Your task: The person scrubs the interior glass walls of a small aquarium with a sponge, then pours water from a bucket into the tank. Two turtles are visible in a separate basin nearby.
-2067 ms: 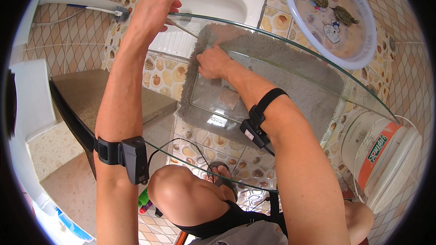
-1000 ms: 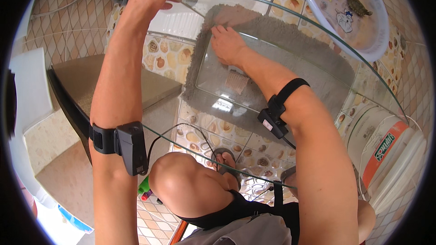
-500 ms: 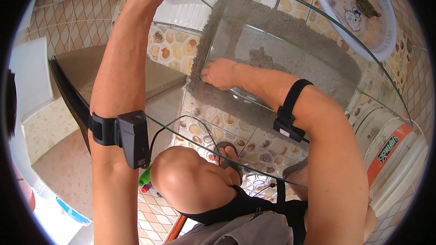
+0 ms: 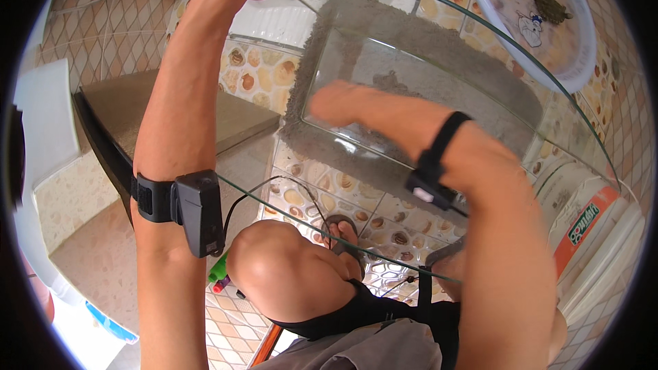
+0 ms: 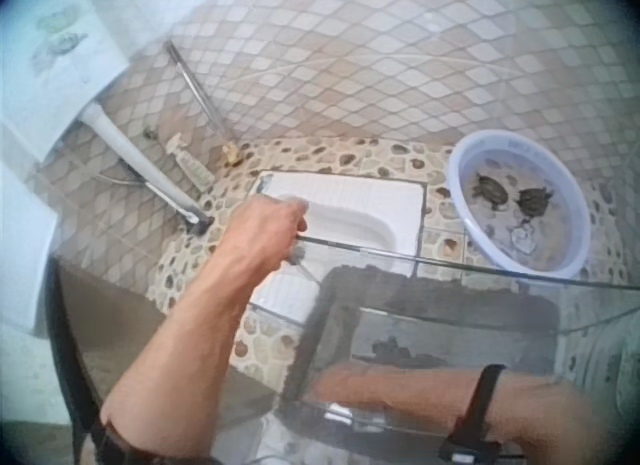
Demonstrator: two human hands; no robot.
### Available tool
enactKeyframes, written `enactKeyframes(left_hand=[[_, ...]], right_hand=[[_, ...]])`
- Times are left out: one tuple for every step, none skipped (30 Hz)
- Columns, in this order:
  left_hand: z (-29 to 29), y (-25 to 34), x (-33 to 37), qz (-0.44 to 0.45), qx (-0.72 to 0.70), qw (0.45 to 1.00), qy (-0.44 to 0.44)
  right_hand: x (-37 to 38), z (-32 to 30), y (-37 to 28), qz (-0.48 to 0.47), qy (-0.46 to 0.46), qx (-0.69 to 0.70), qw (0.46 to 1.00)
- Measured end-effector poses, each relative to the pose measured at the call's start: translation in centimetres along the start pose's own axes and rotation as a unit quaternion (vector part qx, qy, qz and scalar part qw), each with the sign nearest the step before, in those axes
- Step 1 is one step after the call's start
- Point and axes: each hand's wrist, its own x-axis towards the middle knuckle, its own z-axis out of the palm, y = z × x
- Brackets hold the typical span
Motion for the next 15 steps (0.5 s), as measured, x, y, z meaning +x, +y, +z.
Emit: enactKeyframes(left_hand=[[0.1, -0.2, 0.4, 0.016, 0.017, 1.0, 0.012], [0.2, -0.6, 0.6, 0.029, 0.032, 0.999, 0.023], [0.3, -0.9, 0.9, 0.029, 0.037, 0.999, 0.003], [0.4, -1.4, 1.2, 0.111, 0.117, 0.987, 0.006], [0.5, -1.8, 1.4, 0.193, 0.197, 0.961, 0.008], [0.5, -2.1, 1.7, 0.274, 0.277, 0.921, 0.013], [0.6, -2.3, 1.9, 0.239, 0.25, 0.938, 0.013], [0.8, -2.4, 2.0, 0.202, 0.224, 0.954, 0.012], [0.9, -2.4, 2.1, 0.165, 0.196, 0.967, 0.01], [0.9, -2.5, 2.2, 0.146, 0.174, 0.974, 0.006], [0.9, -2.5, 2.2, 0.126, 0.152, 0.98, 0.001], [0.9, -2.5, 2.1, 0.106, 0.13, 0.986, -0.005], [0.8, -2.5, 2.1, 0.142, 0.18, 0.973, -0.002], [0.7, -2.5, 2.0, 0.179, 0.227, 0.957, 0.002], [0.7, -2.5, 2.0, 0.217, 0.272, 0.937, 0.007]], right_hand=[[-1.5, -0.1, 0.9, 0.004, 0.033, 0.001, 0.999], [-2.9, 0.1, 1.5, 0.025, 0.067, -0.004, 0.997], [-4.1, 0.6, 1.8, -0.006, 0.04, -0.022, 0.999], [-5.2, 1.2, 2.2, -0.018, 0.02, -0.047, 0.999], [-5.8, 2.0, 2.2, -0.013, -0.017, -0.079, 0.997], [-6.0, 2.6, 2.4, -0.051, 0.052, -0.078, 0.994], [-5.7, 3.2, 2.5, -0.073, 0.102, -0.083, 0.989], [-5.2, 3.8, 2.3, -0.096, 0.113, -0.085, 0.985], [-3.9, 4.0, 2.4, -0.089, 0.119, -0.098, 0.984], [-2.5, 3.9, 2.6, -0.059, 0.194, -0.087, 0.975], [-0.9, 3.6, 2.7, -0.026, 0.226, -0.073, 0.971], [0.4, 3.3, 2.7, 0.012, 0.271, -0.058, 0.961], [1.1, 3.2, 2.4, -0.029, 0.238, -0.068, 0.969], [1.6, 2.8, 2.2, -0.063, 0.217, -0.08, 0.971], [1.7, 2.5, 2.0, -0.09, 0.223, -0.092, 0.966]])
